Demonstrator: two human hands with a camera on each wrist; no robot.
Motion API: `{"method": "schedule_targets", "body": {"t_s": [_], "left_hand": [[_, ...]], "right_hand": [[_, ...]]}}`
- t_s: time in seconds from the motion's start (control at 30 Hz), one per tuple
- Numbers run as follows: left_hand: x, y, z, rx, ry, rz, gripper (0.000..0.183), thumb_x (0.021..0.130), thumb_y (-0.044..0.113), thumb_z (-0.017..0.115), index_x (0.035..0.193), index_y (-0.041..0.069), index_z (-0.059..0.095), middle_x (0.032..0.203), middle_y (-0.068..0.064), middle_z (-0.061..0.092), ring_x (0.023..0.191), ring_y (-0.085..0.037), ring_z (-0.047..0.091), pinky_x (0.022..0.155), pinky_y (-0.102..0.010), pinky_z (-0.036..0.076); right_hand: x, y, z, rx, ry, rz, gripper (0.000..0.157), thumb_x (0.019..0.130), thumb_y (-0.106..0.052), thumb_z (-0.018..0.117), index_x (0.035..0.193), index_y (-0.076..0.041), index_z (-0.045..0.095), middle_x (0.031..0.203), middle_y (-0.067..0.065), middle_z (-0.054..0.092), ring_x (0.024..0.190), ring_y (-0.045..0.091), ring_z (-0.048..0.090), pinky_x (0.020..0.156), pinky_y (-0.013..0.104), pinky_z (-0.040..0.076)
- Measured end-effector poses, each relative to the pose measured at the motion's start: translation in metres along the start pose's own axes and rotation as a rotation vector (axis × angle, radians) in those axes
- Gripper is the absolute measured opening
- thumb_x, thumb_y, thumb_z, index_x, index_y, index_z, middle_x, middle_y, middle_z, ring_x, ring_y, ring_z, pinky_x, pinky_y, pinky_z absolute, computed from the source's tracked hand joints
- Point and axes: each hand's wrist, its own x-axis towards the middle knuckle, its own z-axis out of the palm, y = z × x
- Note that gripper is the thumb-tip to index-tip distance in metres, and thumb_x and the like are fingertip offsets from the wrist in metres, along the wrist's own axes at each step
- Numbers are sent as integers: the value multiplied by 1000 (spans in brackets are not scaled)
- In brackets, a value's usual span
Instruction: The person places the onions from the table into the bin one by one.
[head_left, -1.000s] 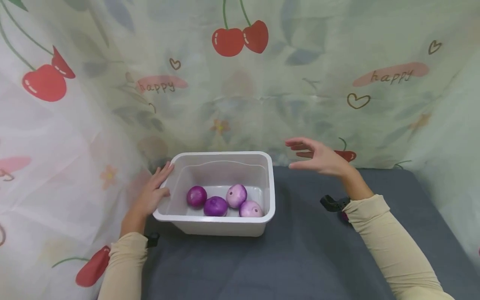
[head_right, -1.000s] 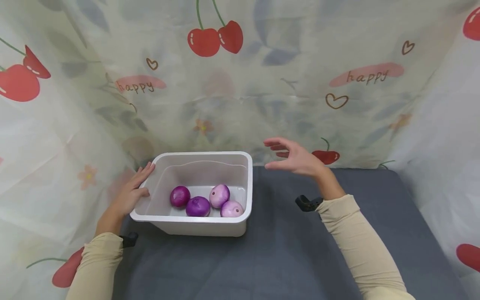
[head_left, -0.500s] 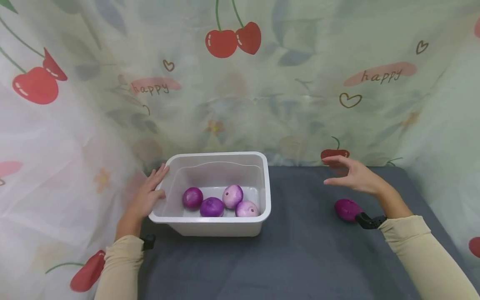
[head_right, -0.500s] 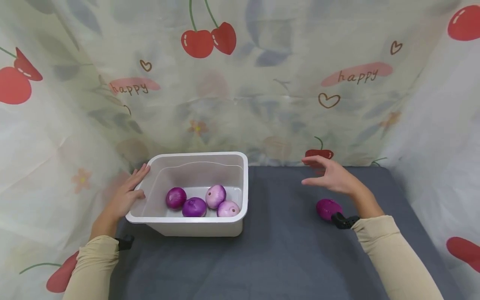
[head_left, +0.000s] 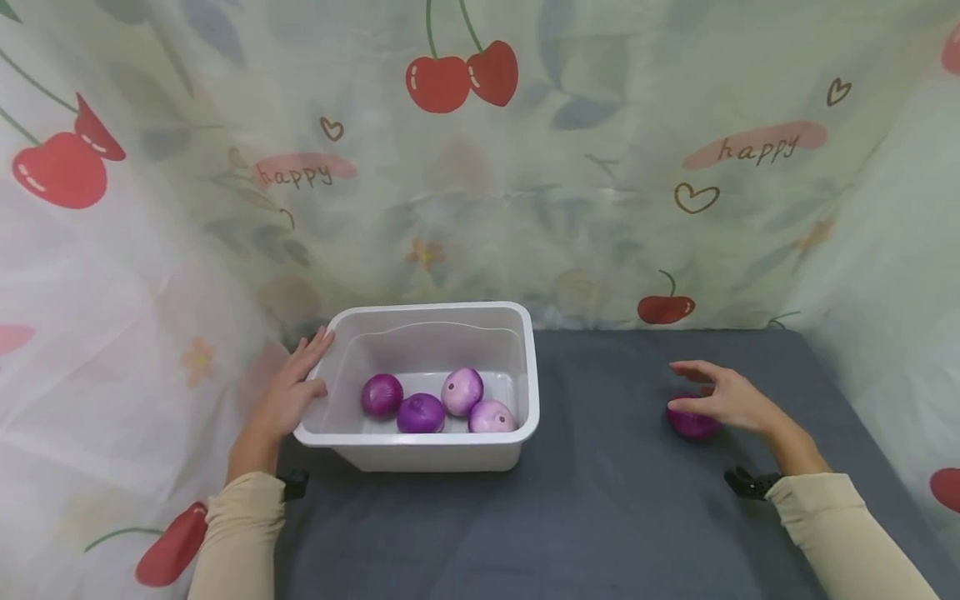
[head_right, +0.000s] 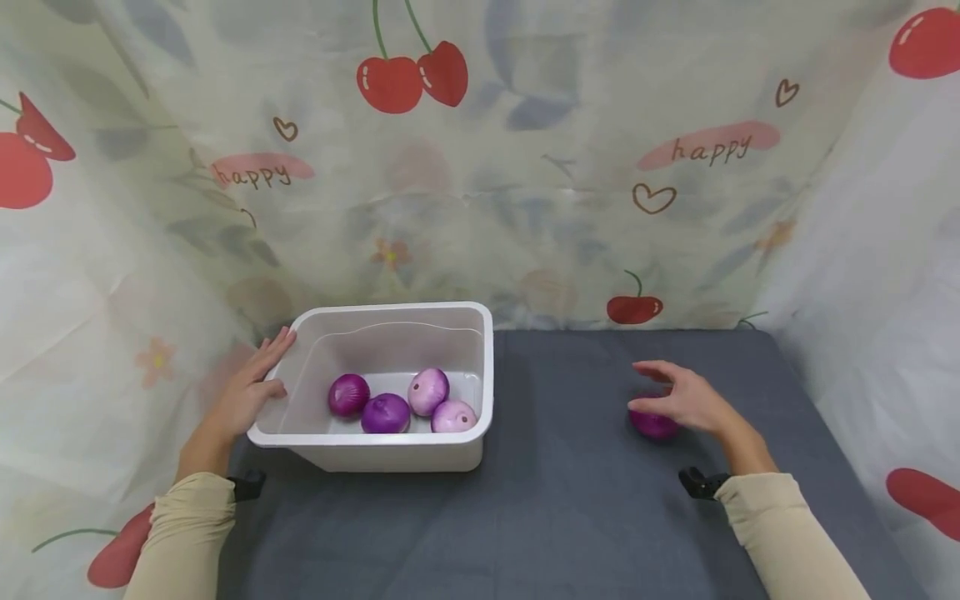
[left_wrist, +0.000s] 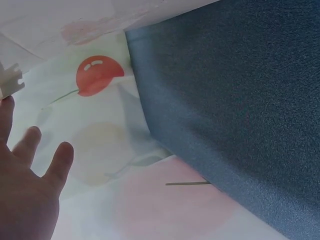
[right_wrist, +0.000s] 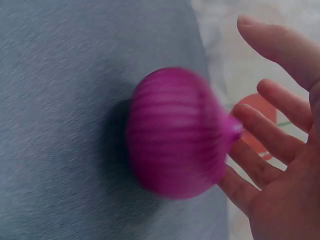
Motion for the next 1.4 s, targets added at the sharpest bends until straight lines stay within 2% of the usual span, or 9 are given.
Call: {"method": "schedule_targets", "body": {"t_s": [0.13, 0.27, 0.4, 0.67, 0.93, 1.13, 1.27, 1.4], "left_hand": [[0, 2, 0, 6, -1, -17, 76, 82, 7, 53, 150, 32, 29, 161, 4, 17, 150, -35, 3, 113, -67, 8], [1, 5, -2, 13, -2, -16, 76, 82, 7, 52, 150, 29, 29, 161, 3, 17, 150, -36, 3, 113, -67, 7], [1, 6, -2, 24, -13, -11, 76, 82, 7, 52, 150, 29, 29, 161, 2, 17, 150, -37, 3, 113, -67, 8], [3, 5, -1, 27, -5, 3, 77, 81, 6, 53, 150, 27, 29, 161, 1, 18, 150, -39, 4, 113, -66, 8], [2, 3, -2, 24, -16, -17, 76, 82, 8, 52, 150, 30, 28, 161, 4, 17, 150, -36, 3, 114, -67, 8], [1, 3, -2, 23, -18, -8, 77, 81, 7, 53, 150, 30, 28, 161, 4, 17, 150, -37, 3, 113, -67, 9], [2, 3, -2, 22, -18, -3, 77, 82, 7, 52, 150, 32, 28, 161, 3, 17, 150, -36, 3, 112, -68, 10], [2, 0, -1, 26, -19, -5, 76, 82, 8, 52, 150, 33, 27, 161, 3, 17, 150, -36, 3, 112, -68, 9]], "right_hand": [[-5, 10, 6, -4, 3, 23, 75, 83, -47, 68, 144, -14, 41, 147, 20, 42, 133, 42, 41, 99, 59, 43], [-8, 18, 12, -36, 10, 41, 76, 81, -46, 70, 144, -13, 43, 143, 22, 45, 120, 39, 51, 85, 44, 53], [-11, 24, 19, -47, -8, 55, 77, 79, -43, 73, 142, -11, 44, 136, 25, 48, 109, 33, 54, 74, 31, 50], [-12, 31, 27, -29, 3, 69, 77, 78, -44, 73, 142, -12, 44, 131, 24, 51, 106, 33, 55, 73, 32, 50], [-11, 32, 28, -28, 10, 61, 76, 79, -46, 72, 141, -12, 45, 131, 24, 51, 107, 33, 55, 73, 32, 50], [-3, 11, 23, -21, 37, 65, 77, 78, -49, 72, 141, -14, 44, 133, 22, 50, 108, 35, 54, 73, 33, 51], [8, -18, 15, -2, 55, 40, 75, 78, -52, 71, 140, -19, 45, 133, 19, 50, 107, 33, 54, 72, 33, 52], [20, -51, 8, 45, 58, -30, 69, 79, -49, 70, 139, -25, 46, 133, 15, 50, 108, 32, 54, 72, 32, 53]]}}
